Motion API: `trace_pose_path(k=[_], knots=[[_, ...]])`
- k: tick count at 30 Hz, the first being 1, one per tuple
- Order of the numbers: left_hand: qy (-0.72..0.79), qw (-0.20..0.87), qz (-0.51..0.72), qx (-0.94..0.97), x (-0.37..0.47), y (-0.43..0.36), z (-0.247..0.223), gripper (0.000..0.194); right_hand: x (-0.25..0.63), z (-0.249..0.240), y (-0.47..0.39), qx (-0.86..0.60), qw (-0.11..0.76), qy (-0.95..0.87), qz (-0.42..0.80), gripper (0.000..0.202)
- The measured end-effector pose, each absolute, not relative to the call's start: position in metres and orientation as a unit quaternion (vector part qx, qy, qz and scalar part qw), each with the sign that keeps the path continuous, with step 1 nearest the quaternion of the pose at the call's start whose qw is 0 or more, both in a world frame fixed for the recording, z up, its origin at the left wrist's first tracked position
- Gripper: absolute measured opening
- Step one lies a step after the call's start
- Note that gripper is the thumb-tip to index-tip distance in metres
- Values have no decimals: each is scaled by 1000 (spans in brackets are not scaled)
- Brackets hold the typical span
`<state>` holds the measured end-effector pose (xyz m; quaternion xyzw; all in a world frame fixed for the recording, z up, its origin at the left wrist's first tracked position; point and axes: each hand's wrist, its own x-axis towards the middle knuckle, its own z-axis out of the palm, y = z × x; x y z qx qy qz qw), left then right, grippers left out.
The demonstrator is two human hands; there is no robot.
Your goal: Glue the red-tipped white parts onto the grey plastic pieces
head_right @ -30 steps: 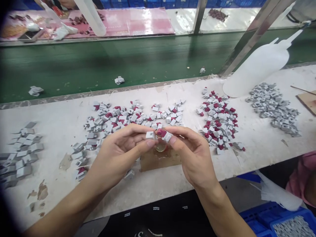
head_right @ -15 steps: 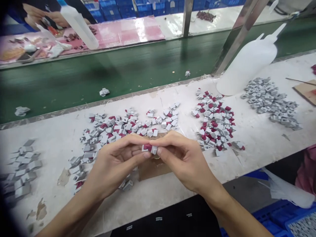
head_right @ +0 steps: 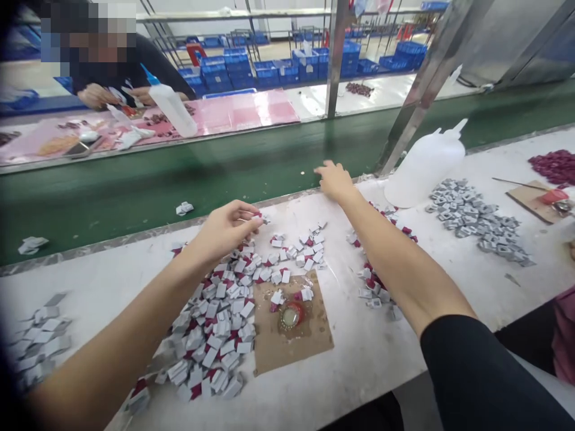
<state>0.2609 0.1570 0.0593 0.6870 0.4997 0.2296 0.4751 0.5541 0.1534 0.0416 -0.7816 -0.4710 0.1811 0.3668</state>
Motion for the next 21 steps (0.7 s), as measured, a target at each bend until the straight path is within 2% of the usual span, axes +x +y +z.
trace_pose_path(k=[4, 7, 9, 14, 18, 21], knots=[[514, 489, 204, 675, 321, 200, 49, 7, 553, 38, 160, -755, 417, -445, 241, 40], [525, 501, 188, 662, 362, 227, 42, 34, 543, 40, 130, -707, 480, -431, 292, 30], [534, 501, 178, 657, 382, 239, 38, 43, 536, 43, 100, -670, 521, -421, 320, 29], [550, 460, 188, 671, 392, 249, 34, 47, 514, 51, 25, -627, 578, -386, 351, 59], [539, 437, 200, 692, 367, 232, 44, 47, 483, 48, -39, -657, 557, -351, 368, 56], [517, 437, 211, 705, 327, 193, 58, 45, 468, 29, -96, -738, 448, -365, 347, 49]])
